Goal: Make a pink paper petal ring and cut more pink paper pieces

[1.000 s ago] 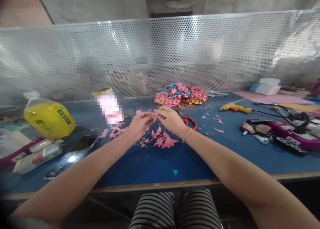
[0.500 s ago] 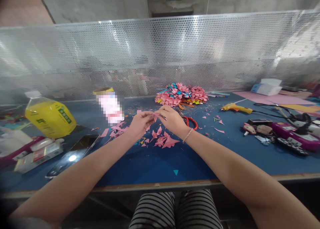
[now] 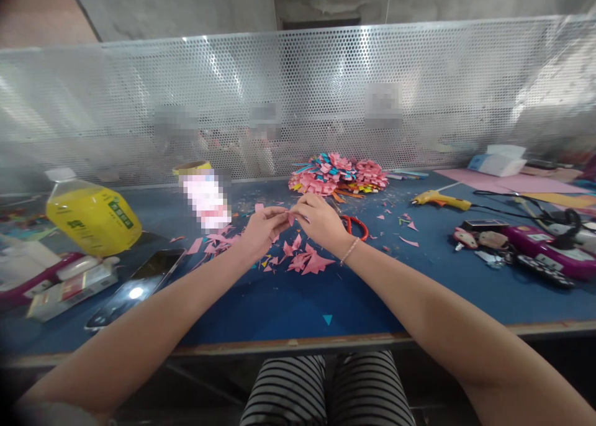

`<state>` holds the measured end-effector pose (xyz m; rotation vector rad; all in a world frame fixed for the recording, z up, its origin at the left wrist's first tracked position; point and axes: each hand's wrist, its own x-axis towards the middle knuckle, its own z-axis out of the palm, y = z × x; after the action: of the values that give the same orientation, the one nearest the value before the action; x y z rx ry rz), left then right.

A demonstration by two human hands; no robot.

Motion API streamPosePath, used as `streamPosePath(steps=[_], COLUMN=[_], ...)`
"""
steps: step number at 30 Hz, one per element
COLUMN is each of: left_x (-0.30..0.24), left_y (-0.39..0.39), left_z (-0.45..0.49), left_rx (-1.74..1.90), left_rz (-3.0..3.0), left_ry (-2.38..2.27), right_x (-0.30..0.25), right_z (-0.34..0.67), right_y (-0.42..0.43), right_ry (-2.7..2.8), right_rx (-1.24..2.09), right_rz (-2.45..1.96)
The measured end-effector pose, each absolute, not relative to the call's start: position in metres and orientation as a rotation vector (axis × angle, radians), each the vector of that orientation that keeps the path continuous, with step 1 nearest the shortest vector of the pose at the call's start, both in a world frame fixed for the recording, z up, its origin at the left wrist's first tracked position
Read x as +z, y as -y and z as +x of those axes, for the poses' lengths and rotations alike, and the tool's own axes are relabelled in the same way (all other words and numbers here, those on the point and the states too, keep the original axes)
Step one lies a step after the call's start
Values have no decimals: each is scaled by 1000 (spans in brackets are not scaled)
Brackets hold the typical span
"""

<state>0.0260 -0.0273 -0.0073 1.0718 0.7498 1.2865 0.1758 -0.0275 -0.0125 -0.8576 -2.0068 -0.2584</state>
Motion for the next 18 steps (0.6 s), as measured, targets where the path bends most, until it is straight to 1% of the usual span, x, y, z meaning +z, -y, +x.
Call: streamPosePath(steps=[6,18], left_x=[-6,-3], left_y=[29,29], left_z=[26,25], left_rx=[1273,1301], left_rz=[1114,1110], left_ry=[-756,-811], right_x=[-11,-14], right_z=[175,174], right_y=[29,26], right_ry=[1994,1936], right_rx=[-133,-130], right_rz=[-878,-850])
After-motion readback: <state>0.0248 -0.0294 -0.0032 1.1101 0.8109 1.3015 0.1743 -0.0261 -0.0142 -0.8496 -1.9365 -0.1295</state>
